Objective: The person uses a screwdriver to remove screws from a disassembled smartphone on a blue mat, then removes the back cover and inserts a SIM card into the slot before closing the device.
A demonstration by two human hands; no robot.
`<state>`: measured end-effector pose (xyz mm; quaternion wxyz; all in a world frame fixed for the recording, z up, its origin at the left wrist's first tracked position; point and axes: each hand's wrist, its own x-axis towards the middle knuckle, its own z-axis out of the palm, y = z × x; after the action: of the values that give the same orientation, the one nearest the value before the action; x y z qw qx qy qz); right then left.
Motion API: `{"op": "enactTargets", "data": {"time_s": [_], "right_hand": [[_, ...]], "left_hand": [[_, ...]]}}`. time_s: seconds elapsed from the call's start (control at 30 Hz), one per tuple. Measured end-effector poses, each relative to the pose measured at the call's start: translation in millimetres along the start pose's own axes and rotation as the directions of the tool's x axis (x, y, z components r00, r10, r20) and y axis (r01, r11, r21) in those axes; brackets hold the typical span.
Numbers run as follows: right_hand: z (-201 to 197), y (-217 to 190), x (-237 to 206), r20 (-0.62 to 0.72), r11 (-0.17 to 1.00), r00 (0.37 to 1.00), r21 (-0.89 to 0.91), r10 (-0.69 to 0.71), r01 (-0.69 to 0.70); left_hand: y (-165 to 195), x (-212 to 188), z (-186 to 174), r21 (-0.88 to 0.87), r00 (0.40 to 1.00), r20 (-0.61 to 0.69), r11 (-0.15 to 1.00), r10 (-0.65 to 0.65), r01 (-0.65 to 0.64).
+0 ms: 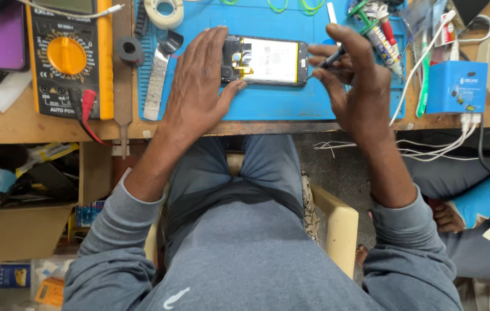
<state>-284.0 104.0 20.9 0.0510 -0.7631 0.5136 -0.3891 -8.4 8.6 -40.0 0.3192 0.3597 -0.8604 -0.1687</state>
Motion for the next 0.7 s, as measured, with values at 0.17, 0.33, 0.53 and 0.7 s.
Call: {"op": "enactTargets", "data": {"time_s": [0.17,0.33,0.53,0.7], "right_hand": [[0.4,-8.4,9.9,-0.111,0.98,0.974,0.029,0.198,-0.196],[-1.8,-10.1,40.0,-0.218,0.929,0.939,0.317,0.266,-0.189],[62.6,40.3,127.7,-0.195,0.75,0.952,0.66,0.236,-0.051],[109.0,78.2,164.6,-0.192,0.833,0.979,0.551,0.065,0.053]], "left_hand": [[0.2,6.0,1.7,-0.026,1.0,-0.013,1.0,-0.013,0.013],[5.2,7.4,-8.0,-0.03,0.998,-0.051,0.999,-0.023,0.022],[10.9,5.4,-19.3,-0.09,0.992,-0.124,0.996,-0.009,-0.003],[12.2,6.0,-24.9,-0.153,0.985,-0.156,0.987,-0.079,0.055]]}}
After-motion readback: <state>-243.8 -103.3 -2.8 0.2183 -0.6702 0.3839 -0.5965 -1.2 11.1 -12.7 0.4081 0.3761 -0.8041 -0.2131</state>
